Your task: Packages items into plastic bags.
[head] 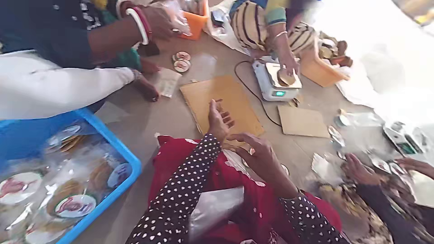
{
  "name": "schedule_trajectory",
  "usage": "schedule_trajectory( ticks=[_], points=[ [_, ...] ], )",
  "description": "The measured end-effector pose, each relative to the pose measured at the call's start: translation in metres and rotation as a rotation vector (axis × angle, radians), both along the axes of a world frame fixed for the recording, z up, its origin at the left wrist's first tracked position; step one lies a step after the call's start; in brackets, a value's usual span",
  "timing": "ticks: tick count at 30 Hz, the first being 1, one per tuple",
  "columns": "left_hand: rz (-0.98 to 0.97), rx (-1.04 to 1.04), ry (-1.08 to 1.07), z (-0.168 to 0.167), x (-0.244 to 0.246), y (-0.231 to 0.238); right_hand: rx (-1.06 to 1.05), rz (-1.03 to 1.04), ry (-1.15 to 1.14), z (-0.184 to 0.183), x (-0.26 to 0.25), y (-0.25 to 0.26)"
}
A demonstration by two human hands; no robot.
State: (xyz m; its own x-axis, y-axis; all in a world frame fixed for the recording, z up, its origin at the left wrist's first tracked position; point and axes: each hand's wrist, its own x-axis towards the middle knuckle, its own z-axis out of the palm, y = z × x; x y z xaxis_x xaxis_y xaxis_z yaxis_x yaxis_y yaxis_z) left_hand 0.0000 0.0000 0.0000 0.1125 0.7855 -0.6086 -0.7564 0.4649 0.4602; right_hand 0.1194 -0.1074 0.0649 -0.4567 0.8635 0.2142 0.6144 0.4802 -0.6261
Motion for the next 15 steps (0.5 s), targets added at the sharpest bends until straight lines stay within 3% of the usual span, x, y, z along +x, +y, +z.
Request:
schedule_trajectory(
  ticks=[5,8,10,15],
  points=[
    [-0.050,-0.036,0.144,0.002,0.002,0.000,-0.210,-0.441,-0.042,-0.035,0.118,-0.033],
    [-0.055,-0.043,0.238,-0.001,0.003,-0.001,-0.407,-0.645,-0.001,-0.066,0.152,-0.037],
    [-0.065,-0.054,0.271,-0.003,0.005,0.000,-0.504,-0.606,-0.065,-0.087,0.149,-0.035],
    [-0.098,-0.076,0.311,-0.006,0.007,0.002,-0.723,-0.135,-0.311,-0.117,0.098,-0.026]
  ],
)
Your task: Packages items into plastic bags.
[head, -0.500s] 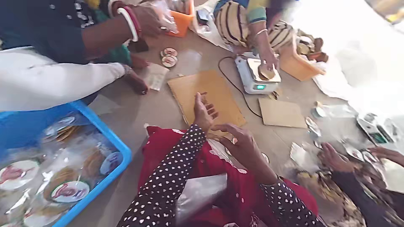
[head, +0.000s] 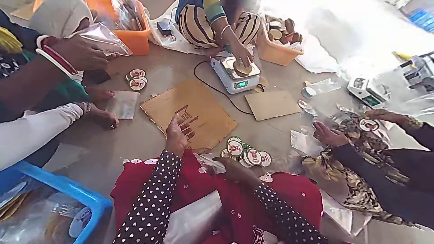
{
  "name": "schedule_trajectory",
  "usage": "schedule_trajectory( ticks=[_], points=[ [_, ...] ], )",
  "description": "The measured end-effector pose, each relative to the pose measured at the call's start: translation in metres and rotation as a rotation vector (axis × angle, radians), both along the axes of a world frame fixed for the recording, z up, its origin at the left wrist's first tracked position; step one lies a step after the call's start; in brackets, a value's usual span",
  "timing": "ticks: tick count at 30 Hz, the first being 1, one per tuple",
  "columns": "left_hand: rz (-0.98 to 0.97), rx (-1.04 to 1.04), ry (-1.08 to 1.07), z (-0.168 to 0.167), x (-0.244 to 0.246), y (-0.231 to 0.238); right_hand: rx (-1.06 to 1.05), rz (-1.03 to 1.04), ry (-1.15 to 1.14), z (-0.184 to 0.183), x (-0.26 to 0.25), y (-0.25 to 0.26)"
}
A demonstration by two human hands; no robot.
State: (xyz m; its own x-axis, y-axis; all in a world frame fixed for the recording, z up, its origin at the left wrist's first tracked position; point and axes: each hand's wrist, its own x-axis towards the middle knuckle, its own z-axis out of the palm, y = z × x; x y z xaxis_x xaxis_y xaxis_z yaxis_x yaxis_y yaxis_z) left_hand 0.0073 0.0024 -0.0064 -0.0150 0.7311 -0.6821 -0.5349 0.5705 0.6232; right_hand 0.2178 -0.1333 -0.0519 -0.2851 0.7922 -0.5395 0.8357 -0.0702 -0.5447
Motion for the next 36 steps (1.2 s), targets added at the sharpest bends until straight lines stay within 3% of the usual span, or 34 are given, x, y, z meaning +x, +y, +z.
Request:
schedule_trajectory(
  ticks=[4,8,10,12,15,20,22,24,31,36],
  points=[
    [-0.022,0.018,0.038,-0.001,0.000,0.001,0.011,0.072,-0.085,-0.007,-0.029,0.001],
    [-0.029,0.030,0.046,-0.002,0.004,0.003,0.185,-0.085,-0.198,-0.021,-0.025,0.004],
    [-0.029,0.049,0.043,-0.004,0.005,0.005,0.299,-0.359,0.006,-0.017,-0.012,0.008],
    [-0.040,0.058,0.046,-0.004,0.004,0.006,0.390,-0.720,0.448,-0.008,-0.002,0.017],
    [-0.128,0.074,0.082,-0.004,0.006,0.003,0.319,-1.234,1.060,0.021,-0.003,0.031],
    [-0.672,0.397,-0.013,0.005,0.008,-0.011,0.308,-1.420,1.333,0.042,-0.019,0.044],
    [-0.786,0.456,-0.087,0.007,0.011,-0.018,0.300,-1.460,1.381,0.041,-0.026,0.048],
    [-0.749,0.450,-0.101,0.006,0.018,-0.023,0.277,-1.487,1.420,0.039,-0.032,0.052],
    [-0.325,0.525,0.026,0.000,0.026,-0.022,0.212,-1.512,1.419,0.046,-0.049,0.055],
    [-0.216,0.574,0.011,0.000,0.026,-0.021,0.172,-1.461,1.405,0.046,-0.053,0.055]
  ],
)
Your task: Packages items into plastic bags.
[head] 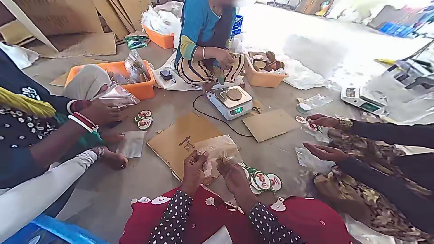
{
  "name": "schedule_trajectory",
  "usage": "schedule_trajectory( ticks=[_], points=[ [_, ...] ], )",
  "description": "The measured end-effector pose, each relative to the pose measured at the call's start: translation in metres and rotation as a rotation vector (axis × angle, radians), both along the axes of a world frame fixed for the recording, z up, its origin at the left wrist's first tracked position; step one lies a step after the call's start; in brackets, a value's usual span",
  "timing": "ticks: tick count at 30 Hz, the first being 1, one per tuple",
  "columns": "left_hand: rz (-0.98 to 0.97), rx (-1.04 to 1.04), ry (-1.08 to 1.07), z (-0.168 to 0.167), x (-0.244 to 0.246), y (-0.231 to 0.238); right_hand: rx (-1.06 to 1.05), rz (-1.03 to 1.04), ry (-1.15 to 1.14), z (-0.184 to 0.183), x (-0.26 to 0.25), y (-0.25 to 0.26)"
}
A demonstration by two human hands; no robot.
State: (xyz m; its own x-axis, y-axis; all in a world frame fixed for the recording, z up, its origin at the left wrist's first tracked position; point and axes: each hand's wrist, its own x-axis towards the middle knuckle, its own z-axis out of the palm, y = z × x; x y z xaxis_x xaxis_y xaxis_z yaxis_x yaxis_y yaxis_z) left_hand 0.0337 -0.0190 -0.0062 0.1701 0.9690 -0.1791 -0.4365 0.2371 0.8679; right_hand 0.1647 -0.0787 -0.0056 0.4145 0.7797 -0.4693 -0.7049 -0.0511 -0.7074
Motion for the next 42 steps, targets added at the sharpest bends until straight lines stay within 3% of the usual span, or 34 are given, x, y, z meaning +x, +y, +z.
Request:
schedule_trajectory(
  ticks=[4,10,13,19,22,25,35,38,42],
  points=[
    [0.029,0.042,0.005,0.002,0.003,-0.002,-0.038,0.030,0.044,-0.001,-0.001,0.001],
    [-0.101,0.016,0.014,0.001,0.002,-0.003,-0.078,-0.014,0.072,-0.002,0.002,0.006],
    [-0.036,0.104,0.058,-0.002,0.003,-0.004,-0.084,0.020,0.078,-0.002,-0.001,0.006],
    [0.178,0.088,0.115,-0.001,0.004,0.000,-0.111,0.063,0.071,-0.007,-0.007,0.007],
    [-0.022,-0.063,-0.055,0.005,-0.002,0.000,-0.132,0.026,0.074,-0.007,-0.006,0.008],
    [-0.080,-0.004,-0.100,0.007,-0.001,-0.004,-0.129,0.025,0.074,-0.007,-0.001,0.009],
    [0.157,0.129,0.098,-0.001,0.002,-0.002,-0.201,0.167,0.069,-0.017,0.000,0.003],
    [0.213,0.148,0.113,-0.003,0.004,-0.001,-0.257,0.205,-0.139,-0.023,0.005,-0.002],
    [0.216,0.342,0.306,-0.010,0.002,-0.003,0.053,0.244,-0.872,-0.017,0.003,-0.011]
  ],
)
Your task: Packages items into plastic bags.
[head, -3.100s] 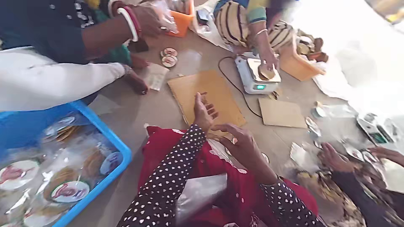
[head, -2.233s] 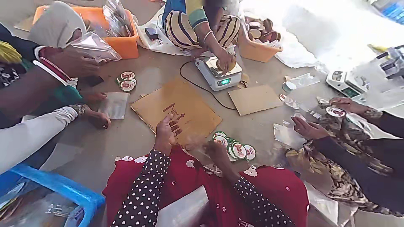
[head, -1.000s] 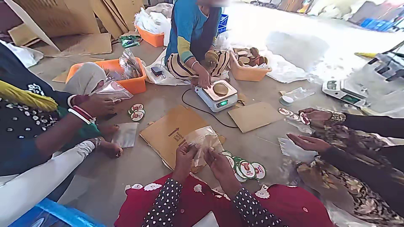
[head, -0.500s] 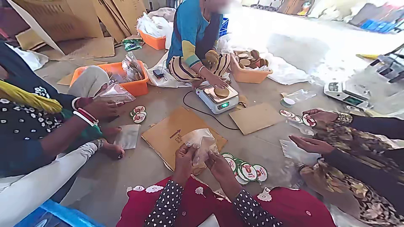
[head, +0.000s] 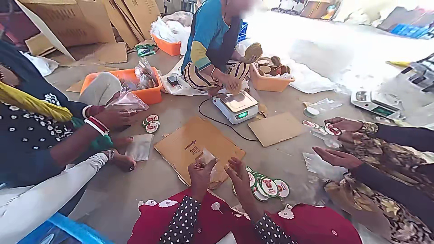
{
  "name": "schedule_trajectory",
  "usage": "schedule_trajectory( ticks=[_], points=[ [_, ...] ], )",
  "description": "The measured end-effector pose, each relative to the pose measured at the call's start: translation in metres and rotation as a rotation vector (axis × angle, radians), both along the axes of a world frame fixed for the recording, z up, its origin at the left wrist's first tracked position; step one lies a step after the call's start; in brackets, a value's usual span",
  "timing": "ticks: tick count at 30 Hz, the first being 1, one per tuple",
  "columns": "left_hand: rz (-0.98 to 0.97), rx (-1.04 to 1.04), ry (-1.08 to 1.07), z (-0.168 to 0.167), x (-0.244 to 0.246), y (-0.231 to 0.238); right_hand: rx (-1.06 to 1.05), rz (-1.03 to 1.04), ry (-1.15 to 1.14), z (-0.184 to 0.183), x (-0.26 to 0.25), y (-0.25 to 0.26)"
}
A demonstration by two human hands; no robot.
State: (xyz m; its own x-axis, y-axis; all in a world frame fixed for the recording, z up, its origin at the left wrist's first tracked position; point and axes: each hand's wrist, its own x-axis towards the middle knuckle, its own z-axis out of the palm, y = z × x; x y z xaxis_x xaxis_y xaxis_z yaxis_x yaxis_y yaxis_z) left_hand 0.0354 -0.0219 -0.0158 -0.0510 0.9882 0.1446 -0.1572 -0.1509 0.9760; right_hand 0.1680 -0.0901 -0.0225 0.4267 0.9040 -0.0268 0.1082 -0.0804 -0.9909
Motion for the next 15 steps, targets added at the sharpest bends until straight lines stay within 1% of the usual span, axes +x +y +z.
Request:
schedule_trajectory(
  ticks=[2,4,6,7,9,11,15],
  points=[
    [-0.023,0.092,0.184,-0.004,0.002,-0.006,0.173,0.076,-0.236,0.012,-0.007,0.002],
    [-0.064,0.140,0.389,-0.002,0.003,-0.011,0.242,0.104,-0.346,0.021,-0.016,0.010],
    [-0.082,0.203,0.546,0.000,0.004,-0.015,0.166,0.105,-0.363,0.025,-0.021,0.018],
    [-0.091,0.227,0.587,0.001,0.004,-0.017,0.108,0.101,-0.351,0.026,-0.023,0.021],
    [-0.115,0.256,0.615,0.001,0.001,-0.018,0.011,0.099,-0.367,0.026,-0.023,0.026],
    [-0.160,0.244,0.578,-0.003,0.002,-0.017,-0.043,0.113,-0.416,0.028,-0.018,0.026],
    [-0.310,0.085,0.377,-0.004,0.005,-0.010,-0.112,0.150,-0.524,0.037,0.001,0.026]
  ],
)
